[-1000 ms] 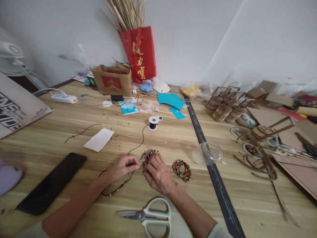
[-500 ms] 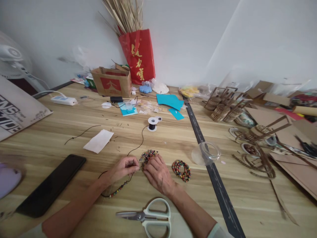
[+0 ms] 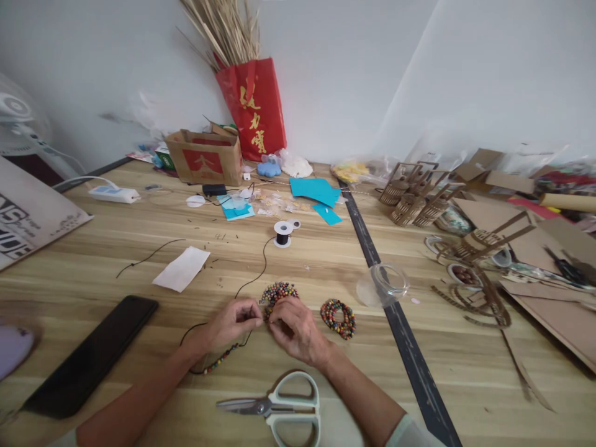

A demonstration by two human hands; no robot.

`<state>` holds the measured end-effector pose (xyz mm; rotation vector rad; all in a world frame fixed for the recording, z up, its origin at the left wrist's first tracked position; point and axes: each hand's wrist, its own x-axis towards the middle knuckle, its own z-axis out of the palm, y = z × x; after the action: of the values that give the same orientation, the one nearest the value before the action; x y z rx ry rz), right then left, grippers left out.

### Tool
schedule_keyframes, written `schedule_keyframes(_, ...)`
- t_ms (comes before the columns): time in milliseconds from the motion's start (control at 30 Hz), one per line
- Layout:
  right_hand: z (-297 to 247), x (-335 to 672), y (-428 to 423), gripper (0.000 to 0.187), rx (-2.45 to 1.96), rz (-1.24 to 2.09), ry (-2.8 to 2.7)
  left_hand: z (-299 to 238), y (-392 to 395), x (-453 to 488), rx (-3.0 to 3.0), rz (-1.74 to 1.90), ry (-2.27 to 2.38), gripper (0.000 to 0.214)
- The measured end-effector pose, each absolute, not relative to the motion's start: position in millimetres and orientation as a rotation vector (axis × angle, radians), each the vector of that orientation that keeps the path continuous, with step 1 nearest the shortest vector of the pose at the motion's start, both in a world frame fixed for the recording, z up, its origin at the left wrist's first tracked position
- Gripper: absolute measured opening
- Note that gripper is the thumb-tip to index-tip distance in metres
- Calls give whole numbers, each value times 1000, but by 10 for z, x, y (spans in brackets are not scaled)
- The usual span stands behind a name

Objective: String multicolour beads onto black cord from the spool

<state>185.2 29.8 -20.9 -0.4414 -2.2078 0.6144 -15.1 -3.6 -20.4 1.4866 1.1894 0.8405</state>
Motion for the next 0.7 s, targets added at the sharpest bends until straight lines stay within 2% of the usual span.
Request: schedule_keyframes(700, -227, 1857, 303, 8, -429, 707, -2198, -222, -56, -172, 1597, 792, 1201, 9)
